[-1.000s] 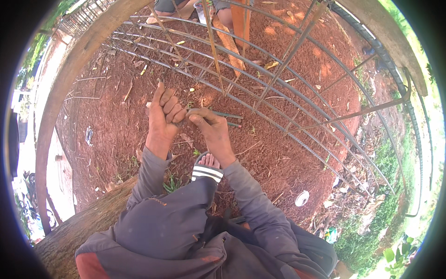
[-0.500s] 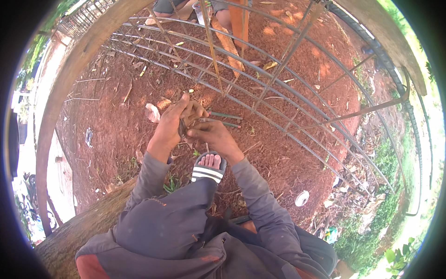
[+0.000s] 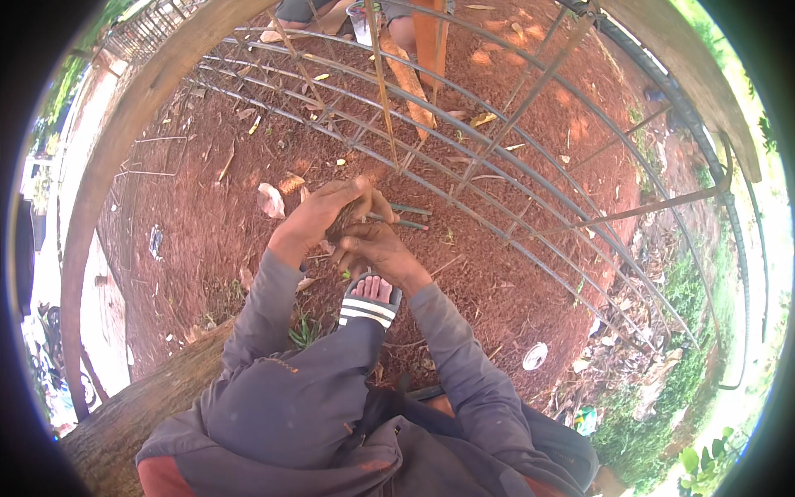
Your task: The person uses pliers to twist wire ties around intersecting metal rods, securing them together on a curved metal frame. The person repeatedly positions the wire, twists it with pliers, and moves to the next joint along the frame.
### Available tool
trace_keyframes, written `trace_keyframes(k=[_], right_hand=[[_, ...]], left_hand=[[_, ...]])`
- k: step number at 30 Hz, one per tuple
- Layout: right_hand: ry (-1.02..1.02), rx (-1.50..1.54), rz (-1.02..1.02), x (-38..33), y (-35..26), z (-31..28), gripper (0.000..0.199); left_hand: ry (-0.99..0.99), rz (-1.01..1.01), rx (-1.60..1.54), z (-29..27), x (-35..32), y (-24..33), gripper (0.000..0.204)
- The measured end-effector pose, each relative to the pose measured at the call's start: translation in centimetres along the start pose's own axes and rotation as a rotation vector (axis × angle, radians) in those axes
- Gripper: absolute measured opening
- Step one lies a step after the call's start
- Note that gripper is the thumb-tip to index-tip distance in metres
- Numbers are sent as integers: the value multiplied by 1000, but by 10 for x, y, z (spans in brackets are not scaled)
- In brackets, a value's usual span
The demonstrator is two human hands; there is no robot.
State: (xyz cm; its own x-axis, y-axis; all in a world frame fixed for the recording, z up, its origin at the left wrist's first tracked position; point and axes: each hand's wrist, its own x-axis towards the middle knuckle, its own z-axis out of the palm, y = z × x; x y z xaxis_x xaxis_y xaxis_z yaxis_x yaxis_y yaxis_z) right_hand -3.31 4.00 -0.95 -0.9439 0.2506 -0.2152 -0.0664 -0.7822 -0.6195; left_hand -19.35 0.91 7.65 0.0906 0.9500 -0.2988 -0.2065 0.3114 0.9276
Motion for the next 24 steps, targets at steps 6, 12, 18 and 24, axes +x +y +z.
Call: trace_keyframes(k=[6, 12, 18, 24], right_hand=[[416, -288, -302, 6, -29, 22, 18], [645, -926, -437, 6, -17, 32, 21], [330, -1007, -364, -4, -35, 28, 24], [528, -852, -462, -15, -74, 11, 27]], left_hand=[[381, 87, -70, 1, -1, -2, 60], [605, 146, 212, 28, -7, -24, 62], [692, 66, 455, 31, -16, -4, 31], [379, -132, 493, 16, -27, 1, 26]])
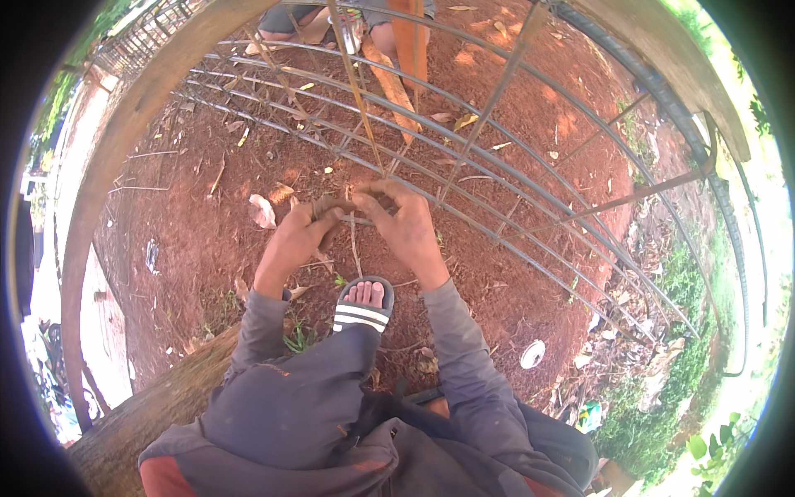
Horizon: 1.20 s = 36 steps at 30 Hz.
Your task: The person uses pliers to twist wire ties around intersecting metal rods, securing them together on a curved metal frame. The person repeatedly positions the wire, twists it with pliers, and moves to the next joint along the frame.
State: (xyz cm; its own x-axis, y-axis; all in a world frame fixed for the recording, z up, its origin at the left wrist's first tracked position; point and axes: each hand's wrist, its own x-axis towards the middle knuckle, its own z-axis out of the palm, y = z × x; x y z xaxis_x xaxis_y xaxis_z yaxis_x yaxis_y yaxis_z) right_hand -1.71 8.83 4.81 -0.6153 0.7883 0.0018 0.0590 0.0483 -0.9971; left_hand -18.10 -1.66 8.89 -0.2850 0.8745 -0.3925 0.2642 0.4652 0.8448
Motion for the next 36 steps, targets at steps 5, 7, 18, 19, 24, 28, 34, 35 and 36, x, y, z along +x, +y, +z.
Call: trace_keyframes(k=[5, 7, 18, 19, 24, 28, 34, 35, 36], right_hand=[[11, 182, 113, 3, -15, -2, 28], [45, 337, 210, 5, -5, -9, 29], [7, 636, 376, 3, 6, -5, 24], [40, 722, 387, 3, 13, -1, 25], [148, 846, 429, 0, 35, 9, 29], [145, 561, 415, 2, 36, 4, 31], [326, -366, 6, 16, -1, -13, 29], [353, -440, -66, 22, -5, -14, 28], [380, -511, -141, 28, -16, -12, 27]], left_hand=[[23, 251, 203, 16, 0, -6, 27], [4, 74, 41, 18, 0, 1, 28], [159, -40, -352, 26, 4, -21, 21], [192, -15, -403, 31, 5, -23, 20], [472, 421, 135, 50, 5, -32, 17], [324, 217, -51, 51, 10, -52, 19], [412, 158, -215, 70, 49, -66, 19], [442, 179, -218, 77, 59, -65, 18], [474, 201, -217, 81, 66, -63, 18]])
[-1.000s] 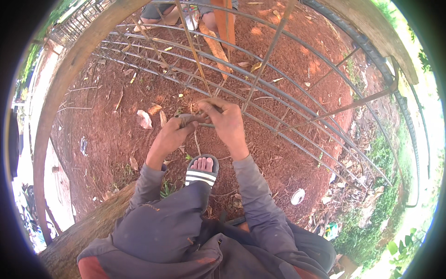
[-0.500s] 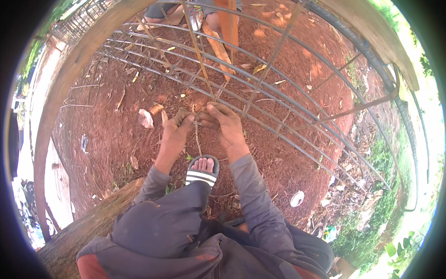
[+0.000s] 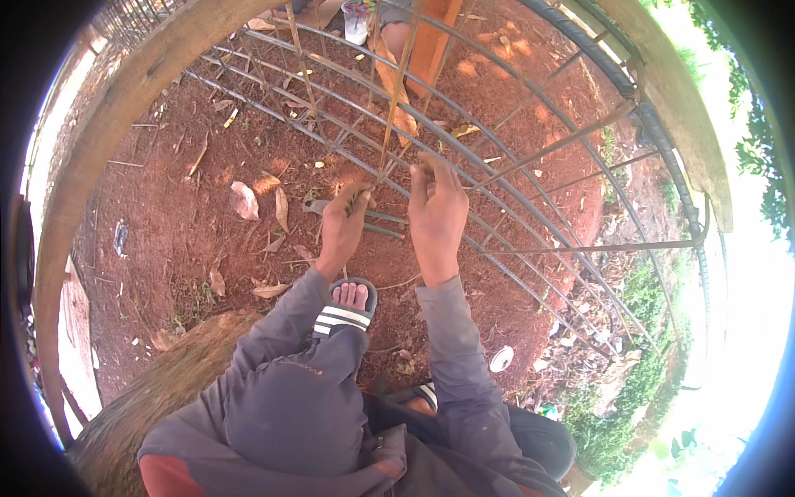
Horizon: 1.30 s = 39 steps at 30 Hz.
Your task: The person uses pliers to twist wire ties around intersecting metal rods, securing them together on a curved metal frame. The person repeatedly positions the wire, twists it with pliers, and moves to the next joint along the frame.
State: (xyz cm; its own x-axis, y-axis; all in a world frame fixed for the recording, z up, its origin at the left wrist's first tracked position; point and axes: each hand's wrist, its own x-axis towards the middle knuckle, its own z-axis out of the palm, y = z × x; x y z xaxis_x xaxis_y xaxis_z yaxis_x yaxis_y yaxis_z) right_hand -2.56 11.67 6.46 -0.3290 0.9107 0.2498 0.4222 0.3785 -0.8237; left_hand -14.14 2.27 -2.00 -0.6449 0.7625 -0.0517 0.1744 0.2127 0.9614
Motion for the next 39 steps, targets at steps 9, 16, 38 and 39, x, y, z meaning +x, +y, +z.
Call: trace_keyframes(k=[9, 16, 38, 39], right_hand=[[-163, 32, 182, 42, 15, 25, 26], [-211, 264, 253, 62, 37, 41, 20], [33, -130, -356, 21, 33, 55, 21], [37, -146, -359, 20, 33, 57, 21]], left_hand=[[118, 194, -94, 25, 32, 8, 13], [128, 135, -84, 20, 32, 22, 15], [-456, -213, -214, -5, 189, 95, 12], [-537, -238, -142, 0, 198, 92, 12]])
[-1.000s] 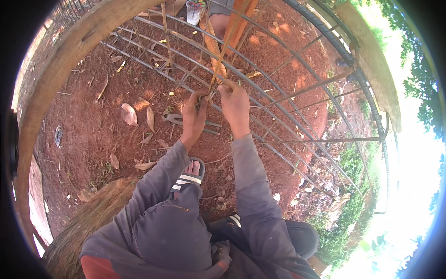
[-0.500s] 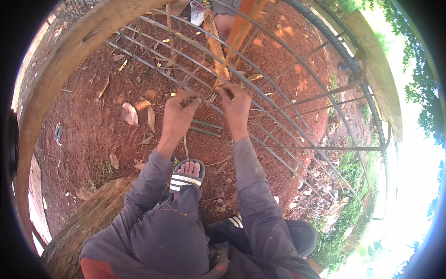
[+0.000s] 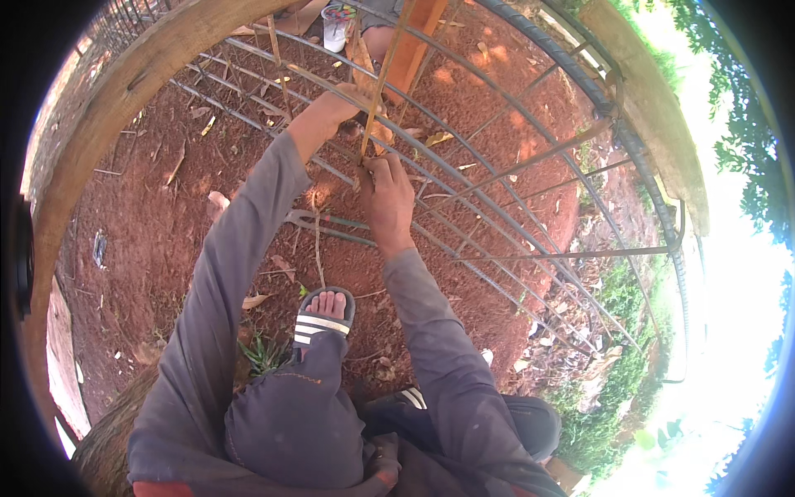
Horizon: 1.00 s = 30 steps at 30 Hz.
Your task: The person uses pliers to twist wire ties around intersecting metal rods, securing them together on a curved metal frame. The person repeatedly positions the wire, twists it with pliers, and moves to the next joint along the frame.
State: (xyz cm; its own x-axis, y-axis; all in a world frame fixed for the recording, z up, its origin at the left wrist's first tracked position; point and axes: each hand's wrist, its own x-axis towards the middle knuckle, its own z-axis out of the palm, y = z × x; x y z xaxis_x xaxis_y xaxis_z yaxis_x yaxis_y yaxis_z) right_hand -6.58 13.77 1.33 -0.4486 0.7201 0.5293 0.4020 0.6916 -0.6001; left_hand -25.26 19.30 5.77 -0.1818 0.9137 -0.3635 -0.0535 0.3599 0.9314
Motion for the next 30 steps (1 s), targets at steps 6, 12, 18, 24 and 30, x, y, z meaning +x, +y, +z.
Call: trace_keyframes(k=[6, 12, 18, 24, 30], right_hand=[[27, 14, -89, 0, 7, 5, 21], [22, -124, -122, -1, 3, 3, 18], [-53, -89, 75, 1, 7, -7, 18], [-11, -96, 57, 0, 8, 0, 19], [-66, 3, 131, 3, -3, -4, 19]], left_hand=[[-466, -323, 376, -13, 66, -15, 14], [-650, -503, 738, 11, 70, -26, 27], [-408, -453, 820, 16, 33, 18, 46], [371, 663, 683, -1, -25, -31, 29], [280, 191, -195, 12, -125, -106, 30]])
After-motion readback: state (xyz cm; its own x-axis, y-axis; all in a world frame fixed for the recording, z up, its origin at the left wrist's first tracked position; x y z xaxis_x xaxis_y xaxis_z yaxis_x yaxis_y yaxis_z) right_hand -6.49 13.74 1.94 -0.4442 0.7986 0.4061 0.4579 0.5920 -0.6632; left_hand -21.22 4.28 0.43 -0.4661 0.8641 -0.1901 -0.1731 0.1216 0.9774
